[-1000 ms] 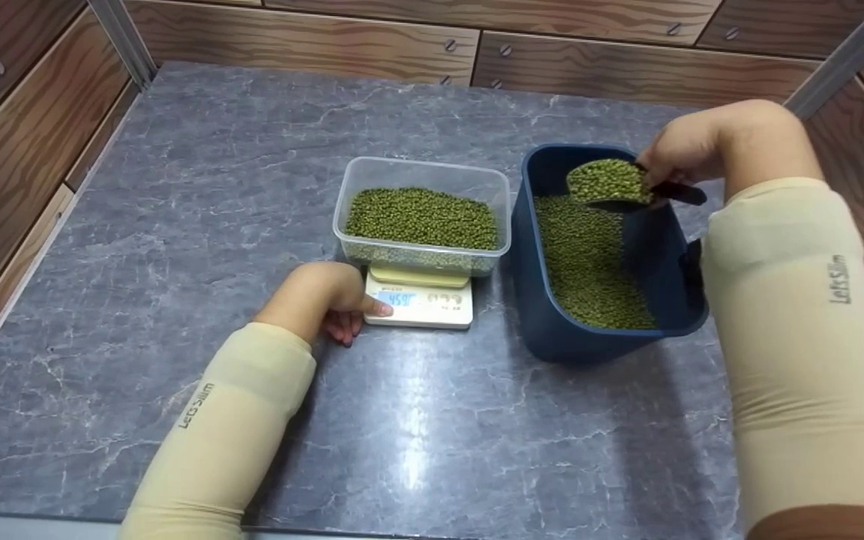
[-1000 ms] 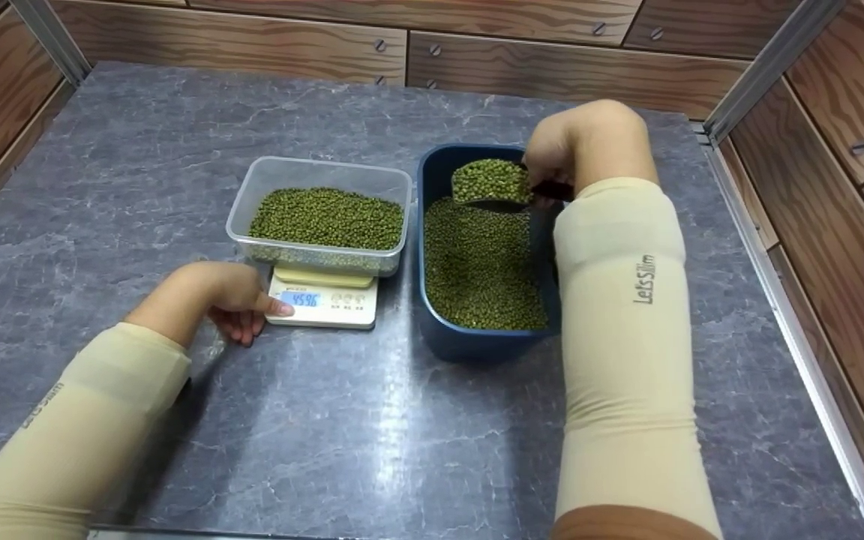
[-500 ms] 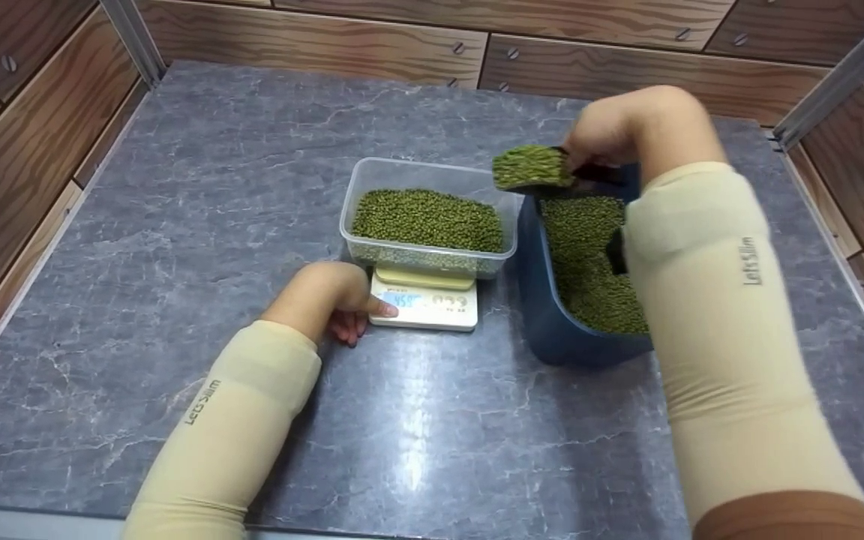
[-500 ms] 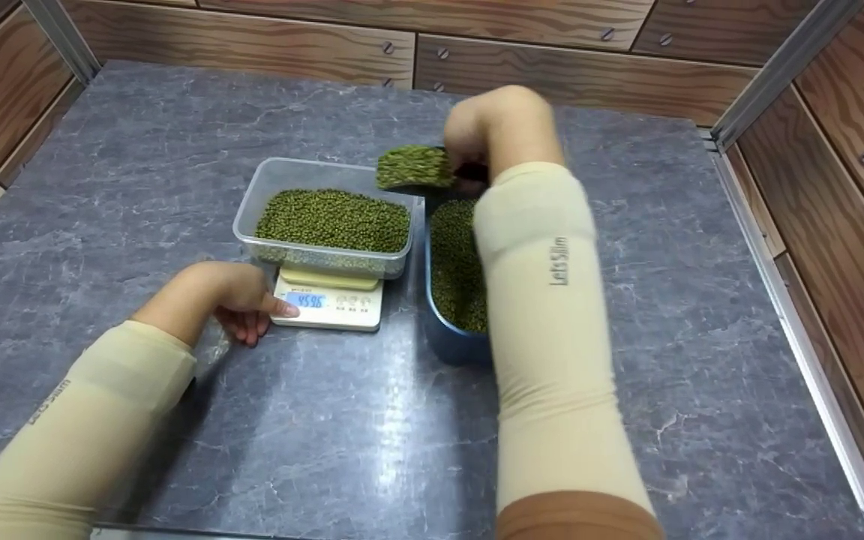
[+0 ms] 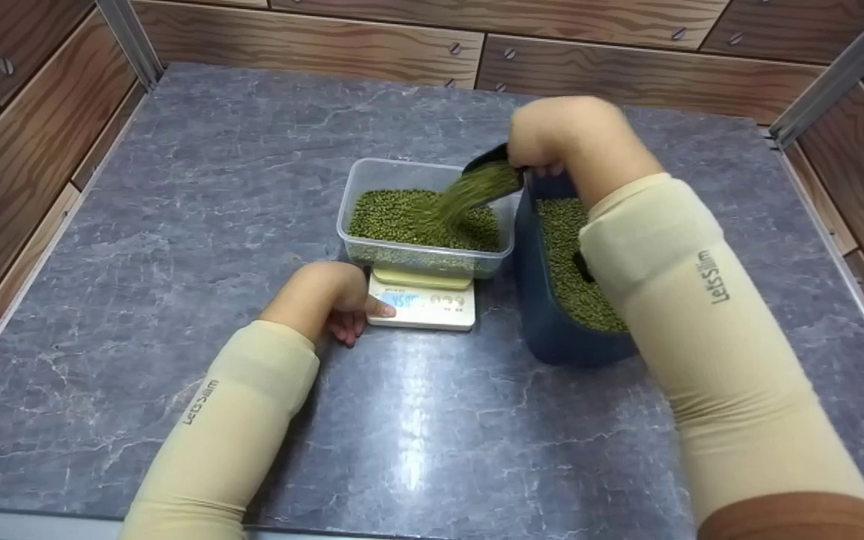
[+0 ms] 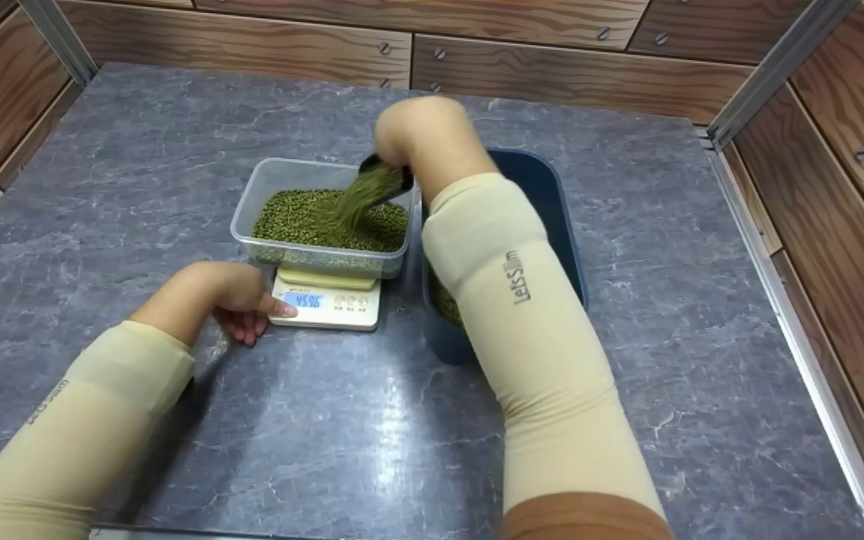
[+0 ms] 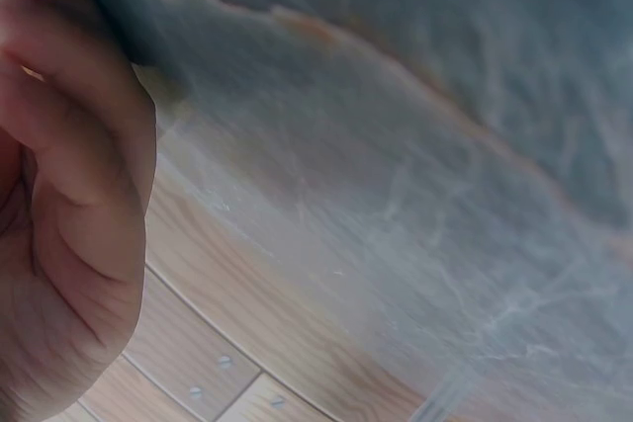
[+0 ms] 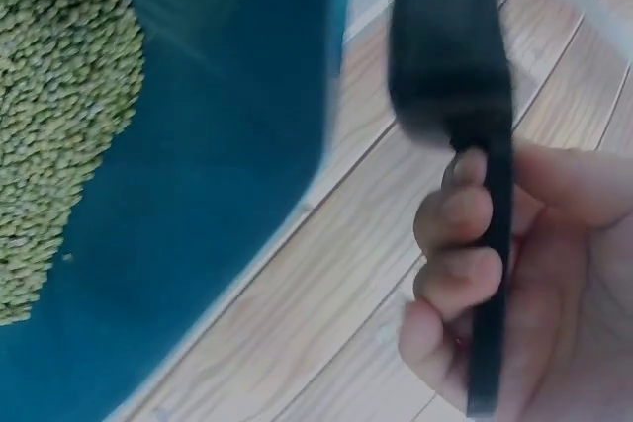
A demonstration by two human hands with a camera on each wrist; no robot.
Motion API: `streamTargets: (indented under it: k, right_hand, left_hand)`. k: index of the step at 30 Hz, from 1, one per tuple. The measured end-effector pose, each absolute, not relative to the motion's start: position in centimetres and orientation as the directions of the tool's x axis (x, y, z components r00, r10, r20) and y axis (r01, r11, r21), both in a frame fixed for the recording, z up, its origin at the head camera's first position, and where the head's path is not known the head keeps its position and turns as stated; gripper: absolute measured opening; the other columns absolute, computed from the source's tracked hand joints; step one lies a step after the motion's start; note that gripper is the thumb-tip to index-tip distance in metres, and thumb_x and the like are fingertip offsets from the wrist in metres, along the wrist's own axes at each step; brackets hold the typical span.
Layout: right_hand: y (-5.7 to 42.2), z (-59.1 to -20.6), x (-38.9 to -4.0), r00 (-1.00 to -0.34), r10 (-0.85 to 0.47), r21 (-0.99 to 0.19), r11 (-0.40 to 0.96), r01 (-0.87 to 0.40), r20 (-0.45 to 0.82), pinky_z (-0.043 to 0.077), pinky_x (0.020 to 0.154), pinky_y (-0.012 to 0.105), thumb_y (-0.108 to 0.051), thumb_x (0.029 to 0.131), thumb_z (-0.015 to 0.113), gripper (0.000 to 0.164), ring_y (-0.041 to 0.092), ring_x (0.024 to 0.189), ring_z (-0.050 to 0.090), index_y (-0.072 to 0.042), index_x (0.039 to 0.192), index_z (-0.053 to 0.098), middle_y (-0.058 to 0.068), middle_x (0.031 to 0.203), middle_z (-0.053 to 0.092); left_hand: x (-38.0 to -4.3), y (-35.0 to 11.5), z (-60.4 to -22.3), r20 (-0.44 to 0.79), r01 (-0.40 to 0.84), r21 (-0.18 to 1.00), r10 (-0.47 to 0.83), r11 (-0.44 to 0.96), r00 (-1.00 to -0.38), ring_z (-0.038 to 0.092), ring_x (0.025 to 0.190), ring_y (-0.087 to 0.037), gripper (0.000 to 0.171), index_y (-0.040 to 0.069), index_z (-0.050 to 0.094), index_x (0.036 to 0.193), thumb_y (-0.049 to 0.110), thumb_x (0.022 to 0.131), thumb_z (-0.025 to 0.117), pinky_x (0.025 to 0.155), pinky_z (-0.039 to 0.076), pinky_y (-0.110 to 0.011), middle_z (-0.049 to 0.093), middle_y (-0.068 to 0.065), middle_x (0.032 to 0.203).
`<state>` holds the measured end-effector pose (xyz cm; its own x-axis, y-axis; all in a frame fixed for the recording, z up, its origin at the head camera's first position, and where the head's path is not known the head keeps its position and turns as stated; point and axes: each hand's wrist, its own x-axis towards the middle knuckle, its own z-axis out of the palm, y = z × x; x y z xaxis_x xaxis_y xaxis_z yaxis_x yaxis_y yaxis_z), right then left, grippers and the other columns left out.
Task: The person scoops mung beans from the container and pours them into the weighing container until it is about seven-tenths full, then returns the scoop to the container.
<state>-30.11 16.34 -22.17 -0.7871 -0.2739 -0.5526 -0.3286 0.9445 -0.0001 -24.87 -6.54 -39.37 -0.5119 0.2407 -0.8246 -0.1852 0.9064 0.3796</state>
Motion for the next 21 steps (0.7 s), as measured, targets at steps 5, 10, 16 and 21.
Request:
streamTargets:
  k: [5, 10, 16, 21]
  right_hand:
    - [14.2, -22.3, -28.4, -0.886, -0.270, 0.214, 0.906, -0.366, -0.376, 0.048, 0.067, 0.045, -0.007, 0.082, 0.044, 0.017, 0.028, 0.078, 0.054, -0.002, 0.091, 0.058, 0.015, 0.094, 0.058]
    - [12.8, -22.8, -27.2, -0.927, -0.240, 0.318, 0.889, -0.329, -0.288, 0.050, 0.067, 0.048, -0.010, 0.085, 0.047, 0.018, 0.027, 0.080, 0.056, -0.005, 0.096, 0.059, 0.013, 0.098, 0.060]
    - [13.3, -22.8, -26.8, -0.926, -0.272, 0.308, 0.886, -0.346, -0.261, 0.050, 0.068, 0.048, -0.008, 0.082, 0.050, 0.016, 0.029, 0.081, 0.057, -0.005, 0.093, 0.060, 0.015, 0.096, 0.061]
    - [14.8, -22.2, -26.8, -0.920, -0.276, 0.265, 0.899, -0.350, -0.279, 0.049, 0.067, 0.049, -0.005, 0.080, 0.047, 0.017, 0.032, 0.080, 0.058, -0.002, 0.090, 0.059, 0.018, 0.096, 0.061]
  left_hand:
    - [-24.8, -6.5, -39.4, -0.827, -0.197, 0.383, 0.241, 0.903, -0.507, 0.056, 0.048, -0.009, 0.051, 0.005, 0.061, 0.068, 0.053, 0.083, 0.055, 0.052, 0.050, -0.022, 0.062, -0.003, 0.058]
    - [-24.8, -6.5, -39.5, -0.825, -0.205, 0.384, 0.235, 0.900, -0.514, 0.056, 0.048, -0.010, 0.051, 0.005, 0.060, 0.068, 0.053, 0.083, 0.055, 0.053, 0.050, -0.022, 0.061, -0.003, 0.058]
    - [-24.6, -6.4, -39.5, -0.826, -0.223, 0.388, 0.230, 0.894, -0.514, 0.056, 0.048, -0.010, 0.050, 0.004, 0.059, 0.068, 0.051, 0.084, 0.055, 0.054, 0.050, -0.023, 0.061, -0.003, 0.058]
    - [-24.4, -6.3, -39.2, -0.825, -0.232, 0.393, 0.230, 0.890, -0.516, 0.057, 0.050, -0.010, 0.049, 0.004, 0.058, 0.069, 0.049, 0.086, 0.054, 0.057, 0.050, -0.024, 0.060, -0.003, 0.059]
